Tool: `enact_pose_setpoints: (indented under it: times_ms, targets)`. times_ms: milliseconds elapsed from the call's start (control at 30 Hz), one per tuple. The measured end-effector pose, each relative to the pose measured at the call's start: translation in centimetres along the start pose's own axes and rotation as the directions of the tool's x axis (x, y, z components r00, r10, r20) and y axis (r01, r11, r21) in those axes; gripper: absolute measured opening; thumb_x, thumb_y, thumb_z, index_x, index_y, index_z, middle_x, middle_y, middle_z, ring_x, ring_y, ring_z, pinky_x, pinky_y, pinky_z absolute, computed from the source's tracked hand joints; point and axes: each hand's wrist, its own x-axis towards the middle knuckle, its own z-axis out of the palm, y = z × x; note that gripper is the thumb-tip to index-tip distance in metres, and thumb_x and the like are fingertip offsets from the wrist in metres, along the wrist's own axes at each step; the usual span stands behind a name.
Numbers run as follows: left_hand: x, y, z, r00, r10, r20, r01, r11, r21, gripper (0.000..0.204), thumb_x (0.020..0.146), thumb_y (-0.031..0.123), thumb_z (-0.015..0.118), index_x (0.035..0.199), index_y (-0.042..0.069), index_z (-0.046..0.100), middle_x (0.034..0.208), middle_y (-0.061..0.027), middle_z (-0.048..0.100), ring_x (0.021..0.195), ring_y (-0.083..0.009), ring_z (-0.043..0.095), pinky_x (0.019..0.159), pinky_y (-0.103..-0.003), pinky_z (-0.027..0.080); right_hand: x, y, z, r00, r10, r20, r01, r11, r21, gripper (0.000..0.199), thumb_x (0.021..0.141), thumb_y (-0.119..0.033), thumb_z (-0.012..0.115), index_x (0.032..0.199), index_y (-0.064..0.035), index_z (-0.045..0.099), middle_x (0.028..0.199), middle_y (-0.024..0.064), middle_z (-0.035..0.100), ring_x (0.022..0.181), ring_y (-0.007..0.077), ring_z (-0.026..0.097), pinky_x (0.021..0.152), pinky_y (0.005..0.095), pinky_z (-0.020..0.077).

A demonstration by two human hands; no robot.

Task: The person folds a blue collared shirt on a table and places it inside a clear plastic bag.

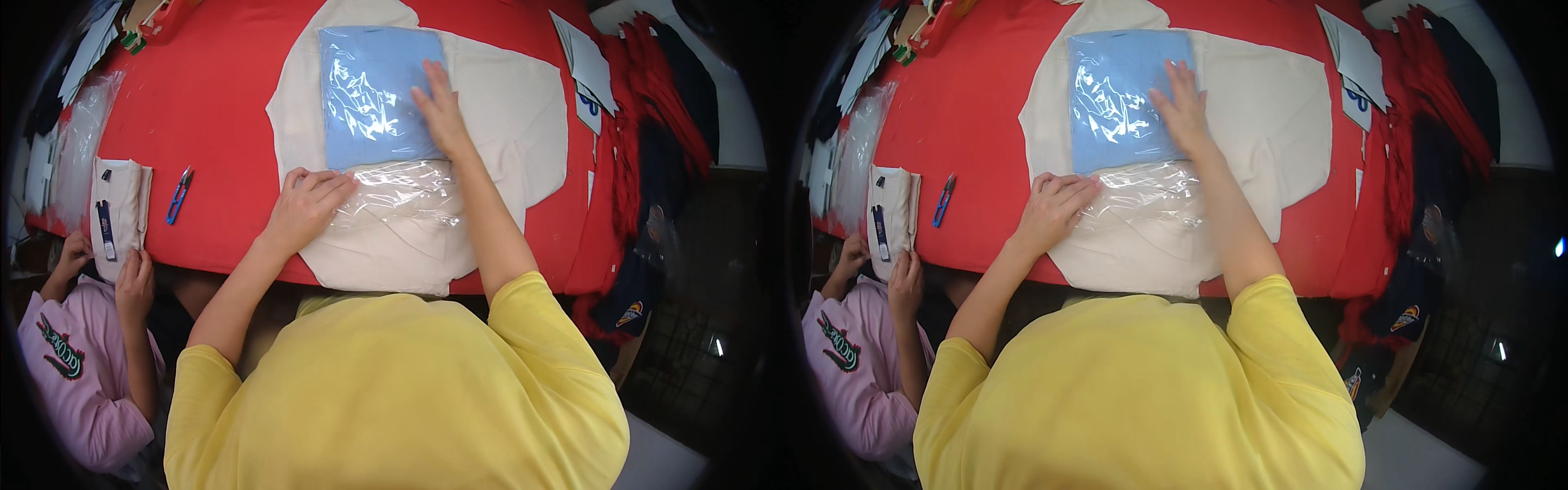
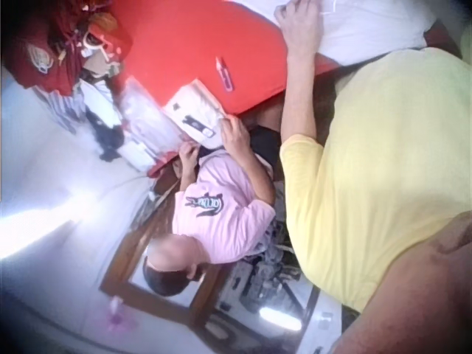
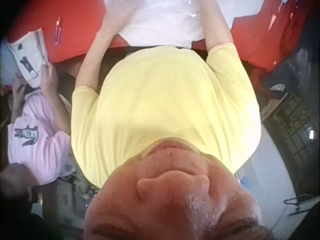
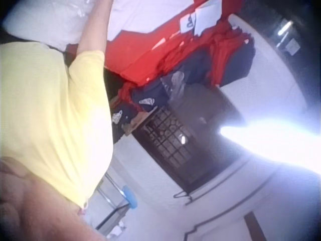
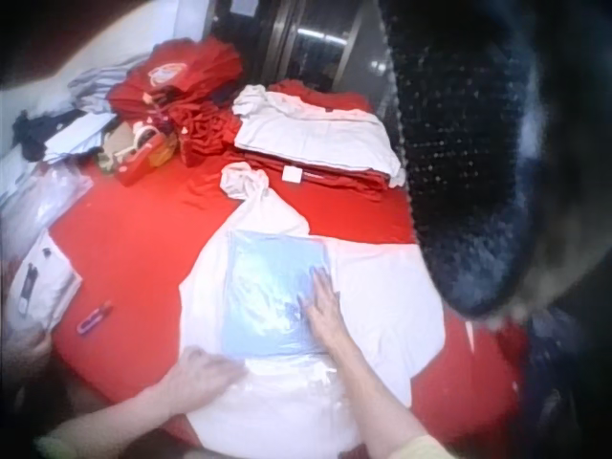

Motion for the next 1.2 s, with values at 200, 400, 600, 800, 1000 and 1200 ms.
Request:
enact_pose_setpoints:
  times_ms: [200, 400, 600, 800, 1000, 1200]
  targets:
    - [0.8, -1.3, 0.0, 0.986, 0.154, 0.057, -0.156, 0.988, 0.025, 0.046, 0.076, 0.011, 0.067, 0.121, 0.010, 0.059, 0.128, -0.0034, 0.056, 0.114, -0.0208, 0.052, 0.097, -0.041, 0.039, -10.4, -2.4, -7.8, 0.966, 0.069, 0.249, -0.105, 0.985, 0.137, 0.020, 0.086, -0.011, 0.063, 0.104, -0.0031, 0.067, 0.102, 0.0082, 0.064, 0.104, 0.0230, 0.058, 0.093, 0.0384, 0.0425]
    - [2.5, -1.7, 0.2, 0.948, 0.270, 0.168, -0.249, 0.959, -0.138, 0.052, 0.081, 0.008, 0.061, 0.131, 0.009, 0.052, 0.138, -0.0073, 0.050, 0.128, -0.0263, 0.046, 0.111, -0.043, 0.034, -16.5, -5.7, -4.9, 0.983, -0.146, 0.111, 0.168, 0.959, -0.227, 0.021, 0.079, -0.009, 0.070, 0.100, -0.0086, 0.068, 0.083, 0.0049, 0.058, 0.088, 0.0242, 0.056, 0.096, 0.0400, 0.0368]
    - [1.9, -1.1, 0.6, 0.944, 0.222, 0.245, -0.197, 0.973, -0.120, 0.059, 0.083, 0.004, 0.058, 0.141, 0.012, 0.045, 0.146, -0.0048, 0.045, 0.135, -0.0222, 0.040, 0.117, -0.041, 0.028, -18.3, -4.1, -4.0, 0.965, -0.261, -0.025, 0.248, 0.939, -0.238, 0.018, 0.078, -0.007, 0.067, 0.095, -0.0108, 0.067, 0.092, 0.0028, 0.058, 0.095, 0.0223, 0.054, 0.100, 0.0492, 0.0344]
    - [1.6, -0.7, 1.0, 0.952, 0.175, 0.251, -0.144, 0.980, -0.139, 0.060, 0.083, 0.003, 0.057, 0.141, 0.013, 0.046, 0.147, -0.0048, 0.044, 0.137, -0.0217, 0.037, 0.118, -0.041, 0.026, -21.5, -3.7, -7.2, 0.955, -0.275, -0.110, 0.246, 0.943, -0.224, 0.020, 0.073, -0.003, 0.066, 0.091, -0.0118, 0.066, 0.106, 0.0064, 0.059, 0.109, 0.0298, 0.051, 0.102, 0.0526, 0.0313]
    - [1.8, -0.6, 0.9, 0.947, 0.174, 0.269, -0.142, 0.981, -0.136, 0.055, 0.085, 0.005, 0.054, 0.139, 0.012, 0.047, 0.147, -0.0048, 0.043, 0.139, -0.0213, 0.035, 0.119, -0.041, 0.024, -21.3, -5.5, -6.5, 0.966, -0.179, -0.187, 0.127, 0.958, -0.259, 0.032, 0.068, -0.004, 0.068, 0.099, -0.0100, 0.066, 0.115, 0.0118, 0.058, 0.114, 0.0340, 0.046, 0.104, 0.0493, 0.0305]
    - [2.0, -0.5, 0.6, 0.943, 0.162, 0.290, -0.126, 0.982, -0.139, 0.049, 0.089, 0.009, 0.053, 0.138, 0.010, 0.048, 0.147, -0.0040, 0.043, 0.139, -0.0199, 0.034, 0.119, -0.039, 0.022, -20.7, -1.5, -5.7, 0.935, -0.298, -0.192, 0.208, 0.900, -0.384, 0.030, 0.068, -0.003, 0.068, 0.097, -0.0128, 0.070, 0.109, 0.0032, 0.060, 0.106, 0.0287, 0.049, 0.101, 0.0487, 0.0337]
